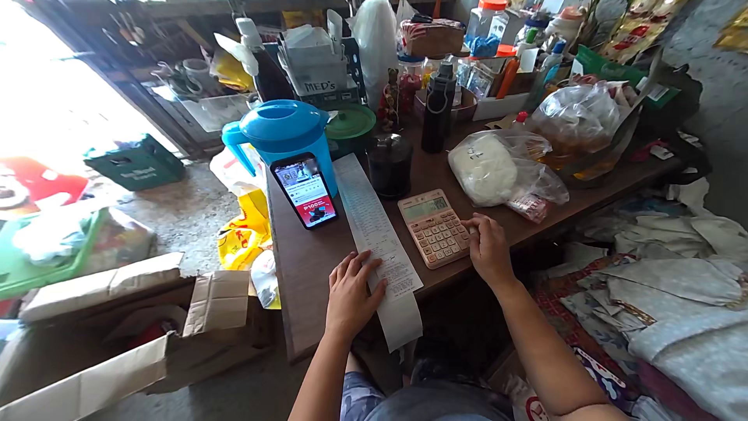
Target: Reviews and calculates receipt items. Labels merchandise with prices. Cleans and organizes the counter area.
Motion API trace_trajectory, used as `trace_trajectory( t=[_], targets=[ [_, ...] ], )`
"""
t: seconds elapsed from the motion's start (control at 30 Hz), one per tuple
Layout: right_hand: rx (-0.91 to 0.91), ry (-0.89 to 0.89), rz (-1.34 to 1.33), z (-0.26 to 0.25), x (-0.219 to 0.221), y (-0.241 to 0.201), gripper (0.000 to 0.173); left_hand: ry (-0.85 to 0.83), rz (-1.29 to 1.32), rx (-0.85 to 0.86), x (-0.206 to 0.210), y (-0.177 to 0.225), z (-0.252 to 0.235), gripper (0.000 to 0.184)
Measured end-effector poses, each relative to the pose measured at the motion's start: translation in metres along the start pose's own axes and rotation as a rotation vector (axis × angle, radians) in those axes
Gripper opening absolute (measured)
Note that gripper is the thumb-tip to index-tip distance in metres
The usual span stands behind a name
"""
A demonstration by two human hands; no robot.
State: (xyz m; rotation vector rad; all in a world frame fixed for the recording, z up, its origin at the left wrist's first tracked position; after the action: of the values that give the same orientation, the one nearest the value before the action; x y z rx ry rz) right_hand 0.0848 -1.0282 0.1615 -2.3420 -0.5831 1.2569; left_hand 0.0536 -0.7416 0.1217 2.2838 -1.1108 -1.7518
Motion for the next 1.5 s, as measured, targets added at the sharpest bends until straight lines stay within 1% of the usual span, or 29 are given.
trace_trajectory(
  t=[0.3, 0.37, 0.47, 0.57, 0.63, 0.73, 0.8, 0.87, 0.97, 1.07, 1.4, 1.5],
  targets=[
    [0.023, -0.003, 0.078, 0.005, 0.009, 0.007, 0.026, -0.014, 0.007, -0.012, 0.0, -0.002, 0.0, 0.042],
    [0.091, -0.039, 0.053, 0.004, 0.01, 0.012, 0.028, -0.017, 0.011, -0.012, 0.0, -0.002, 0.001, 0.042],
    [0.266, -0.081, -0.102, 0.002, 0.014, 0.03, 0.037, -0.019, 0.021, -0.016, -0.001, -0.001, 0.0, 0.04],
    [0.335, -0.054, -0.179, 0.001, 0.017, 0.038, 0.041, -0.02, 0.016, -0.016, 0.0, -0.001, 0.0, 0.041],
    [0.329, -0.045, -0.147, 0.002, 0.019, 0.036, 0.04, -0.05, -0.02, -0.021, 0.003, 0.0, 0.0, 0.049],
    [0.29, -0.034, -0.067, 0.004, 0.023, 0.033, 0.041, -0.127, -0.106, -0.022, 0.01, 0.006, -0.003, 0.074],
    [0.277, -0.02, -0.047, 0.005, 0.023, 0.031, 0.041, -0.125, -0.095, 0.009, 0.015, 0.01, -0.01, 0.081],
    [0.268, -0.013, -0.044, 0.005, 0.022, 0.031, 0.041, -0.125, -0.073, 0.034, 0.02, 0.012, -0.02, 0.082],
    [0.26, -0.015, -0.044, 0.005, 0.023, 0.032, 0.041, -0.245, -0.085, 0.026, 0.032, 0.012, -0.034, 0.082],
    [0.245, -0.004, -0.039, 0.006, 0.021, 0.031, 0.041, -0.312, -0.126, 0.01, 0.038, 0.011, -0.038, 0.079],
    [0.247, -0.035, -0.031, 0.006, 0.022, 0.031, 0.043, -0.324, -0.144, 0.006, 0.039, 0.01, -0.039, 0.074],
    [0.249, -0.03, -0.04, 0.007, 0.021, 0.031, 0.04, -0.328, -0.142, 0.0, 0.037, 0.009, -0.039, 0.072]
  ],
)
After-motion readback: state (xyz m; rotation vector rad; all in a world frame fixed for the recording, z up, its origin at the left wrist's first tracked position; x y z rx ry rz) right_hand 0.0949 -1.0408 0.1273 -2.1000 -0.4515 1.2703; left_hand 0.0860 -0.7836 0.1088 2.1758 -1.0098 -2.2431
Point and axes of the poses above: each hand's wrist, its own z-axis away from the middle knuckle, its own x-axis out of the palm, y = z × x, the point moved 9 cm from there along -z, towards the middle knuckle, and after that the axes turned 12 degrees about x, right-handed, at the moved point
